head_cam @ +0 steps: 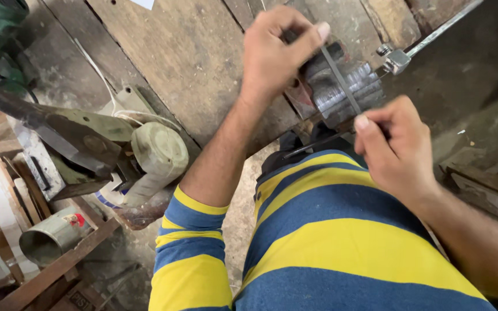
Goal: The person holds a small metal piece and a hammer, then clamps the metal piece in a bench vise. They use a flat file to file the metal repeatedly with both hands, then release the vise and handle the filed piece.
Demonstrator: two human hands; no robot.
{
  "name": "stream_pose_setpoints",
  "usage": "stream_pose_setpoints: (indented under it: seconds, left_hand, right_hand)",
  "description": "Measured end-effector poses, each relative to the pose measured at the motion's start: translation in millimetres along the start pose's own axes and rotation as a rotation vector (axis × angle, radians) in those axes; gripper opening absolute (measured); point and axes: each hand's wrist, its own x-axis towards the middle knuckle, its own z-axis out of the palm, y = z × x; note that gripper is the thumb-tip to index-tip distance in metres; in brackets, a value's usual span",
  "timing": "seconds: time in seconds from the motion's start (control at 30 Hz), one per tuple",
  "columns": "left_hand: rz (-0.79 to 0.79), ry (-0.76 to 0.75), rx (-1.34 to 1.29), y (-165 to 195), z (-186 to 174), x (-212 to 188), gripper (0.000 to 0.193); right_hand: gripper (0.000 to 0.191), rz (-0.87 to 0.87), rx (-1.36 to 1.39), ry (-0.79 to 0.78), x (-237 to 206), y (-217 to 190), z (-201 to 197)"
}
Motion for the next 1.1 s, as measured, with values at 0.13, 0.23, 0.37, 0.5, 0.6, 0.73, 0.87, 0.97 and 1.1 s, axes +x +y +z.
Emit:
stream_pose_setpoints:
  seconds: [0.13, 0.23, 0.37, 0.5, 0.6, 0.73, 0.87, 0.97, 1.1]
  left_hand:
    - [0.184, -0.033, 0.086, 9.2, 0.2, -8.4, 0.022]
    - [0.093, -0.007, 0.106, 0.5, -6.1, 1.0, 0.022]
    - [0.071, -0.012, 0.124, -1.4, -7.3, 3.6, 0.022]
    - [0.196, -0.058, 0.084, 3.7, -4.7, -3.4, 0.021]
    - [0.246, 0.071, 0.173, -6.3, -6.8, 2.9, 0.020]
    - [0.118, 0.036, 0.081, -30.1, -8.3, 15.4, 0.022]
    - [0.014, -0.004, -0.070, -29.9, -6.5, 18.1, 0.022]
    - [0.008, 0.004, -0.020, -9.5, -7.0, 13.4, 0.023]
    - [0.196, -0.045, 0.070, 15.3, -4.2, -5.1, 0.019]
  right_hand:
    - [0.014, -0.017, -0.046, 0.005, -0.8, -16.4, 0.5]
    - [0.014, -0.007, 0.028, -0.031, 10.5, -8.1, 3.7]
    - [0.015, 0.008, -0.028, -0.002, 8.4, -3.9, 3.4]
    - [0.014, -0.003, 0.020, -0.010, 1.2, -8.6, 0.9]
    - [0.015, 0.018, 0.008, -0.004, 7.9, 0.6, 0.8]
    - [0.015, 0.058, 0.087, -0.021, 19.5, 26.9, 0.2]
    - [0.015, 0.014, 0.110, -0.017, 18.6, 32.5, -0.9]
    - [0.015, 0.027, 0.157, -0.013, 11.2, 14.6, 0.6]
    - [0.014, -0.061, -0.143, -0.007, -4.8, -13.6, -0.1]
